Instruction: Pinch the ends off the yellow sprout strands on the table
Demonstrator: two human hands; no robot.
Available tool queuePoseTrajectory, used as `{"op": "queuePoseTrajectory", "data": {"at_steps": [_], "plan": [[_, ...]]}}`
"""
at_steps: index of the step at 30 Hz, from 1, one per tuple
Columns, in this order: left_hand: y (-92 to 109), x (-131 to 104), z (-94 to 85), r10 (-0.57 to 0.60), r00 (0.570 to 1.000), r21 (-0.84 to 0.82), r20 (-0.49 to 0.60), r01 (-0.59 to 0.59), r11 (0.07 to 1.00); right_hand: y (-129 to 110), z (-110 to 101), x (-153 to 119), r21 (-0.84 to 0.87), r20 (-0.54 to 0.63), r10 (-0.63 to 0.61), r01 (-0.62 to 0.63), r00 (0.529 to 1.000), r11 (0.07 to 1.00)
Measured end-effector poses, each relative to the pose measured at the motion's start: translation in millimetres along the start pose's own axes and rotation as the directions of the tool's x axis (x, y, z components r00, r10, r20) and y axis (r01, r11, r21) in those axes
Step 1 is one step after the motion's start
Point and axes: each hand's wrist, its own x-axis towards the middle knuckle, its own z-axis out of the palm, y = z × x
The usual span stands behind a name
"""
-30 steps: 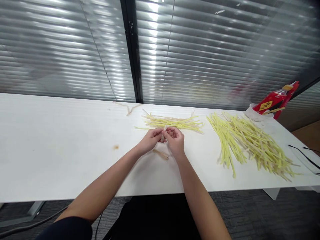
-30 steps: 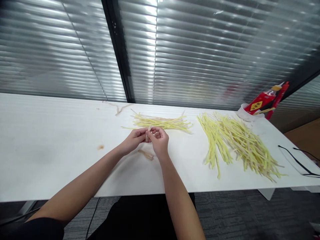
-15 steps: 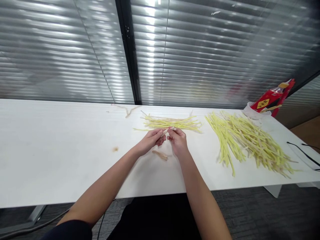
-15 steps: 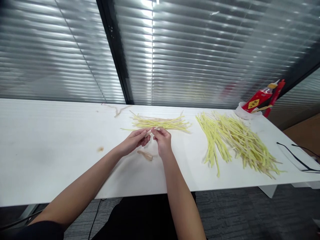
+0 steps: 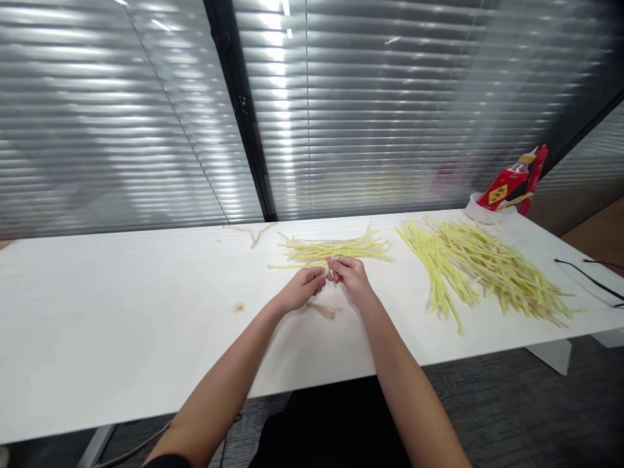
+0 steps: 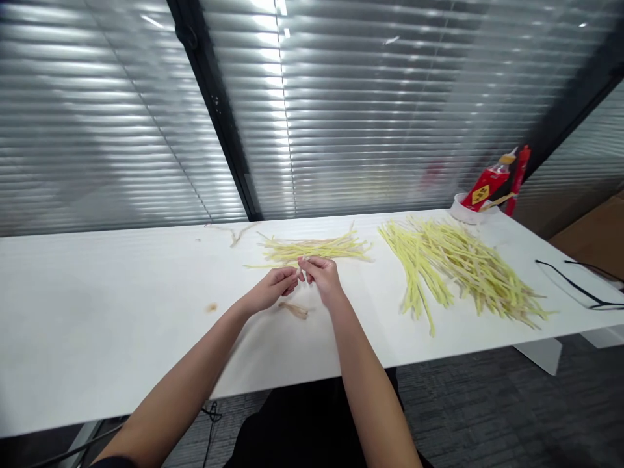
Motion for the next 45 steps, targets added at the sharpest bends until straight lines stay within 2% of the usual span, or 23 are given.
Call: {"op": "queuePoseTrajectory", "data": {"at_steps": [3,6,9,11,13,17,20,23,28,31,34,37,40,45], "plan": [[3,-2,-6.7,-0.043,0.998,0.078,0.054,0.039,0.996,-2,-6,1,-0.092,0.057,0.009,-0.004,0.998,0.996],[5,-1,-15.0,-0.057,0.997,0.323,0.044,0.040,0.946,-2,-13,4,-0.181,0.060,0.025,-0.013,0.998,0.983],[2,1,-21.7,0.049,0.998,0.609,-0.035,-0.017,0.793,1,-19,6,-0.282,0.060,0.036,-0.018,0.998,0.959],[-1,1,-24.8,0.100,0.994,0.730,-0.044,-0.036,0.683,6,-20,7,-0.341,0.041,0.037,-0.021,0.998,0.940],[-4,0,-26.8,0.097,0.995,0.805,-0.031,-0.033,0.592,12,-20,5,-0.414,0.036,0.034,-0.016,0.999,0.910],[-6,-3,-28.4,0.086,0.996,0.859,0.019,-0.060,0.508,20,-20,-7,-0.532,0.032,0.017,0.002,0.999,0.847],[-5,-4,-27.1,0.057,0.995,0.858,0.083,-0.100,0.504,22,-21,-20,-0.603,-0.034,0.006,-0.025,0.999,0.798],[-4,-5,-25.0,0.005,0.995,0.865,0.105,-0.093,0.493,23,-19,-32,-0.671,-0.078,-0.021,-0.037,0.997,0.741],[-2,-7,-23.7,-0.059,0.995,0.860,0.081,-0.040,0.508,17,-12,-54,-0.746,-0.025,-0.102,0.050,0.994,0.664],[-3,-7,-23.3,-0.069,0.995,0.858,0.073,-0.027,0.513,12,-9,-73,-0.805,0.048,-0.215,0.165,0.975,0.570],[-4,-6,-22.6,-0.085,0.993,0.842,0.086,-0.026,0.539,14,-8,-90,-0.883,0.161,-0.263,0.258,0.951,0.391],[-5,-6,-22.0,-0.109,0.987,0.828,0.121,-0.039,0.559,22,-7,-97,-0.938,0.199,-0.272,0.263,0.942,0.225],[-6,-7,-21.1,-0.099,0.985,0.841,0.139,-0.064,0.538,27,-4,-96,-0.963,0.215,-0.302,0.253,0.929,0.093],[-7,-9,-17.6,-0.009,0.985,0.857,0.172,-0.145,0.494,22,2,-91,-0.966,0.256,-0.316,0.252,0.914,-0.056]]}}
